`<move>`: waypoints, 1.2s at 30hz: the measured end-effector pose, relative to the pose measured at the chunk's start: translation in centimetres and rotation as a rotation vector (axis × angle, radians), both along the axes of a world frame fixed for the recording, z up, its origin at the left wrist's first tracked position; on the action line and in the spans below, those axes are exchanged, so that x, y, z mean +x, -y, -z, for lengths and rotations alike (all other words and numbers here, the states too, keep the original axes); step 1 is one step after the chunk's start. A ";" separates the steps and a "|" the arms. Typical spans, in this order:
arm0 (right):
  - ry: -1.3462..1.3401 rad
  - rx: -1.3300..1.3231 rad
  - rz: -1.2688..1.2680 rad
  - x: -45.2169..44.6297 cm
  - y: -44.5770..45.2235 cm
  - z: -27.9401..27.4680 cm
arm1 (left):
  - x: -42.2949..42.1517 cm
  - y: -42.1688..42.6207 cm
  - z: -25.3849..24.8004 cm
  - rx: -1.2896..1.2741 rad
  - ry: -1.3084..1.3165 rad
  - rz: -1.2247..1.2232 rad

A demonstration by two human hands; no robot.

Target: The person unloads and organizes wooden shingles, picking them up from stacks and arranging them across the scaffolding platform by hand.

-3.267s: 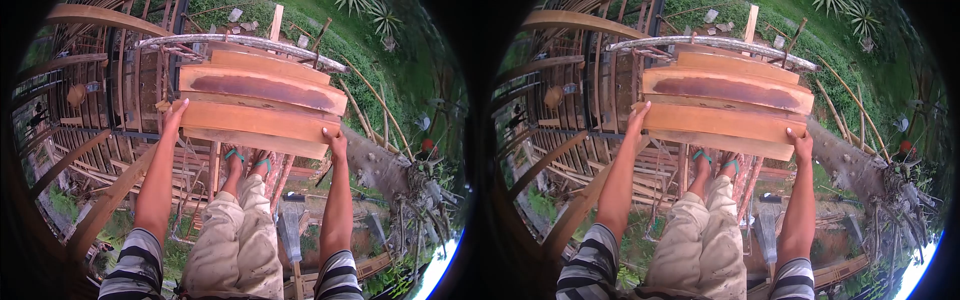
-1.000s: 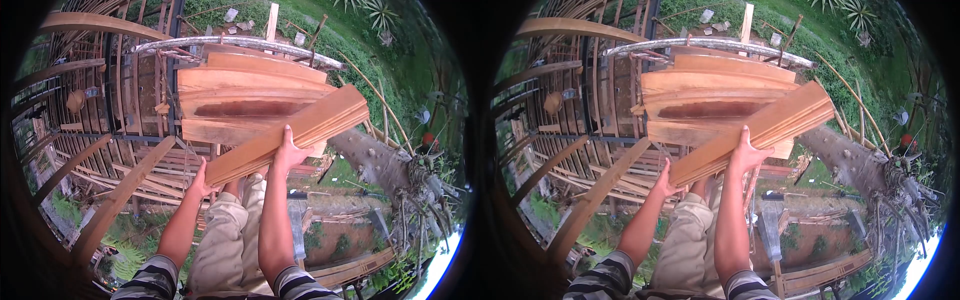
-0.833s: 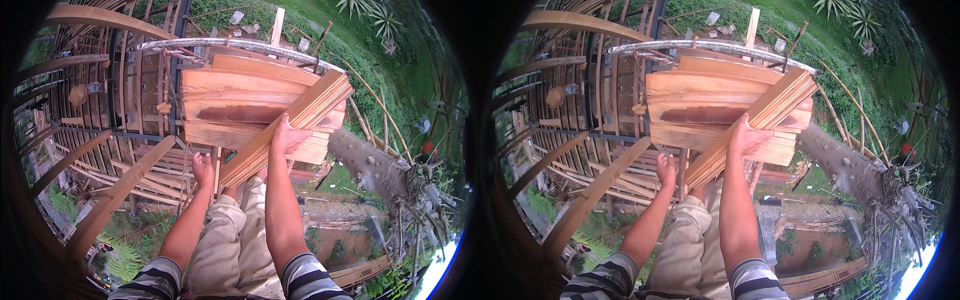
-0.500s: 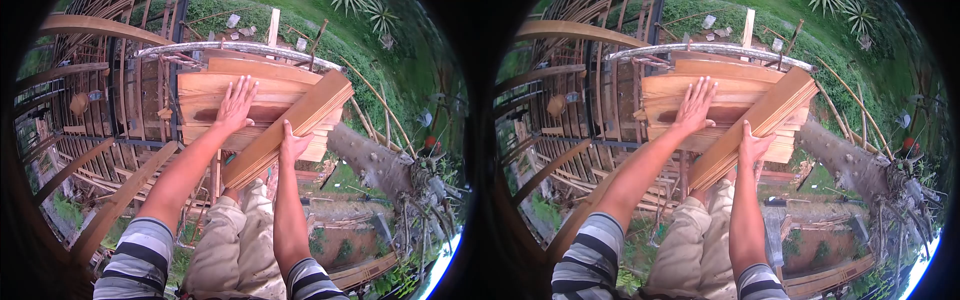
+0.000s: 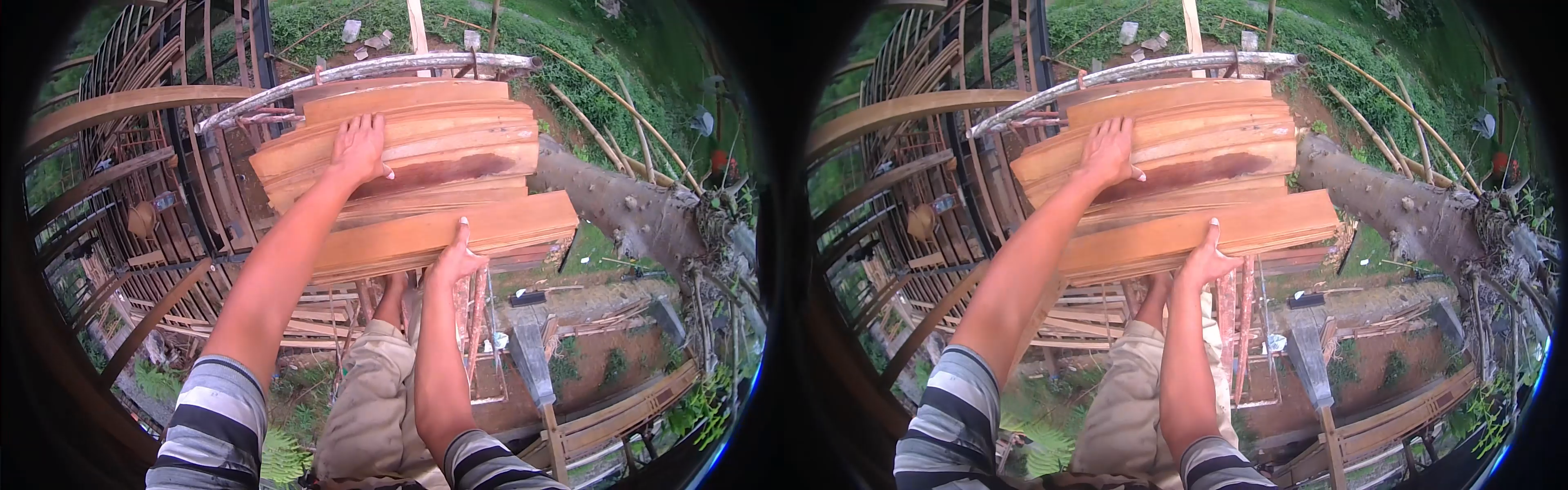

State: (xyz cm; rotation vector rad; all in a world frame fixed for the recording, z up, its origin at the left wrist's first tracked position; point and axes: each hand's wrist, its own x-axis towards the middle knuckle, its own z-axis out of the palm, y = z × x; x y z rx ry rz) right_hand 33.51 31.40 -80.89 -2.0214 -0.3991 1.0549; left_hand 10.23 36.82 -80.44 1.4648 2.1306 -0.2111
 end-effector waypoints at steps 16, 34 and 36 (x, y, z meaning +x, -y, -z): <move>0.170 -0.224 0.034 -3.4 -0.8 0.5 | 0.6 0.6 0.4 0.052 -0.004 -0.001; 0.022 -0.080 0.056 -3.2 -0.3 0.4 | 5.6 7.1 -0.5 0.196 0.089 0.068; 0.022 -0.088 0.046 -3.3 -0.5 0.0 | 4.6 6.5 -0.5 0.157 0.152 0.093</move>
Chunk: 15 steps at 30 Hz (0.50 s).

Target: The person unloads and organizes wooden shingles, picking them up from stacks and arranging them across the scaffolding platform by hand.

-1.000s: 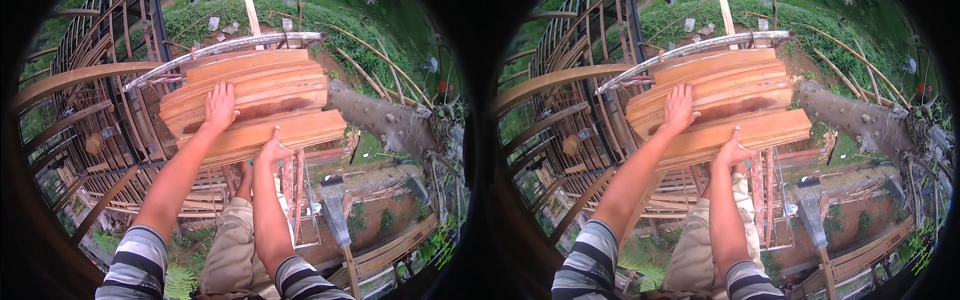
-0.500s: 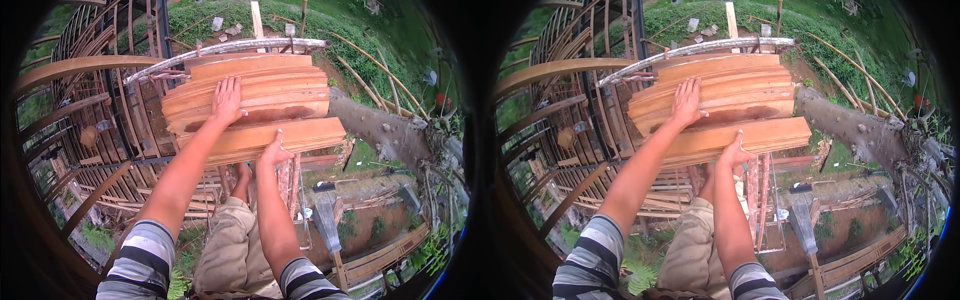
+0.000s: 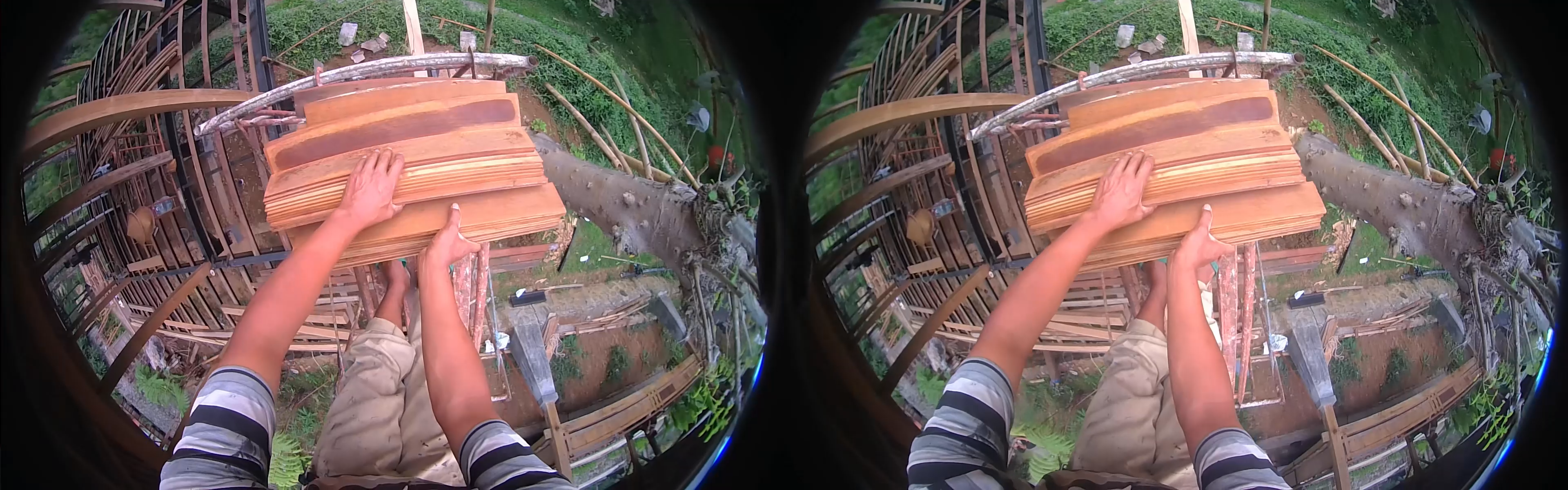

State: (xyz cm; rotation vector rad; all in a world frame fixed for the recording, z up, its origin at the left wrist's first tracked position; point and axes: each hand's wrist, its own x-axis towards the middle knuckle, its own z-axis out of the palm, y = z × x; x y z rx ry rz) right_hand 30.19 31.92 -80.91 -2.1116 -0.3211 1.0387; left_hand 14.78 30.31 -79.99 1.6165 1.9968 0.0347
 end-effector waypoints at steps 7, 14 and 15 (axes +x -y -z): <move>-0.036 0.082 0.028 0.4 0.5 1.1 | -3.2 -4.0 0.4 0.035 -0.055 -0.055; 0.122 -0.275 -0.079 1.4 -0.2 0.4 | -2.4 -4.0 -0.5 -0.028 -0.111 -0.008; 0.116 -0.225 -0.090 1.9 0.4 0.5 | -2.5 -3.9 -0.2 -0.004 -0.110 0.037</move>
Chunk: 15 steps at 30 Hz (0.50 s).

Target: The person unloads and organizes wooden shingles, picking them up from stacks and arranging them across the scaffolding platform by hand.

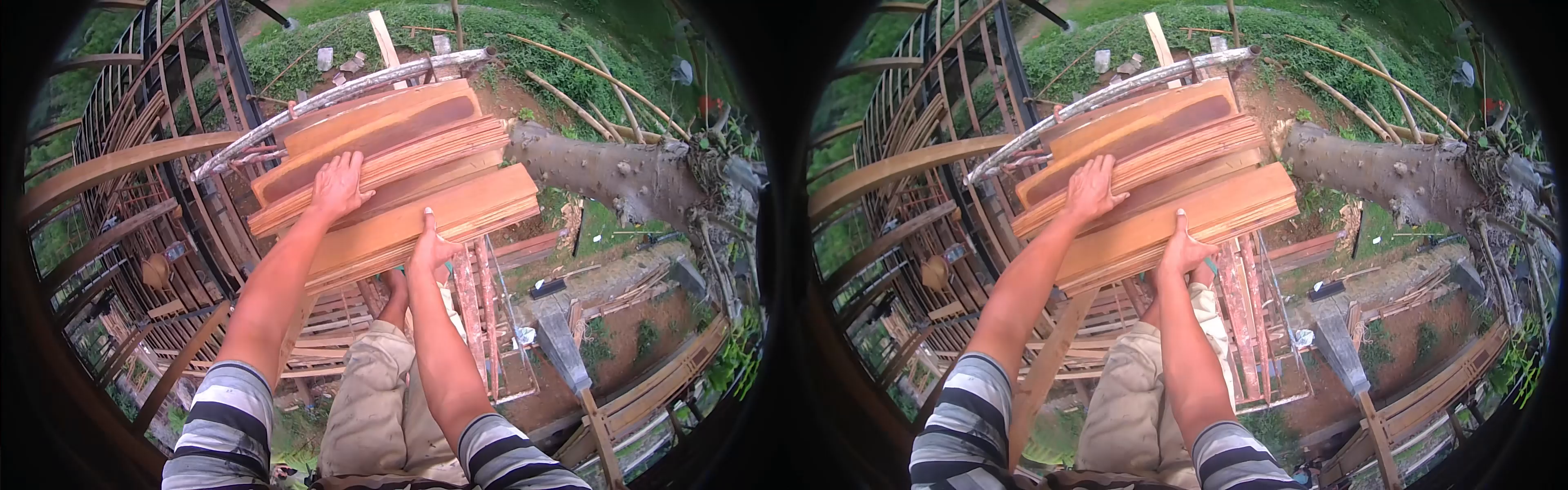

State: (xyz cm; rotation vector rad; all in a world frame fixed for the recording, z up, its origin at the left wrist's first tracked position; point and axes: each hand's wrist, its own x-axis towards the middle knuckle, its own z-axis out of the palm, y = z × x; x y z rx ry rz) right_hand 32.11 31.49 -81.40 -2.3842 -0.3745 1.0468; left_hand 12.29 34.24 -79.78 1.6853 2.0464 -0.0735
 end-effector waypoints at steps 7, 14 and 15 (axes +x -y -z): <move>-0.692 0.443 0.186 9.9 0.8 -2.7 | -1.0 0.9 -5.0 -0.031 0.019 -0.018; -0.613 0.576 0.375 28.9 4.2 -15.1 | 0.9 6.1 -19.9 -0.217 0.017 -0.182; -0.577 0.603 0.404 31.8 5.4 -17.3 | 1.5 7.3 -21.5 -0.190 0.043 -0.197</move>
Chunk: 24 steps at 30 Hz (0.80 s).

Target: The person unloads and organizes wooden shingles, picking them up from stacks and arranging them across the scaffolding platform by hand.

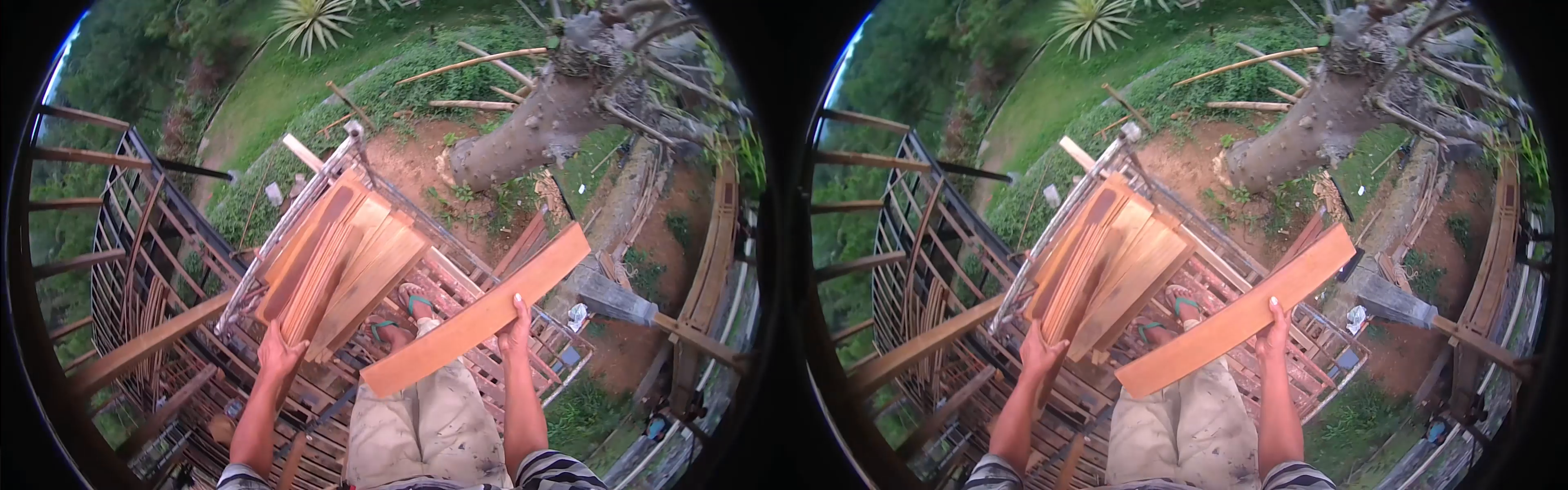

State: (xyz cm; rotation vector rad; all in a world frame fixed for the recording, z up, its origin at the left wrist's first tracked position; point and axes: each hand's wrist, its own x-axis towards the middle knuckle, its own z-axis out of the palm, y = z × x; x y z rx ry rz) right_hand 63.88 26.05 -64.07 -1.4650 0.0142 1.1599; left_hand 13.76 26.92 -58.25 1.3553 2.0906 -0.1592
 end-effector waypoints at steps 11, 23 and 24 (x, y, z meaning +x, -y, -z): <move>0.363 -0.031 0.708 17.1 23.0 -18.7 | 7.5 13.6 -6.6 -0.081 0.012 0.057; 0.179 0.009 1.605 12.3 42.3 -24.7 | 21.6 -0.9 -11.8 -0.146 0.159 0.626; 0.161 0.028 1.671 10.5 43.6 -24.2 | 21.8 -2.0 -11.9 -0.150 0.158 0.675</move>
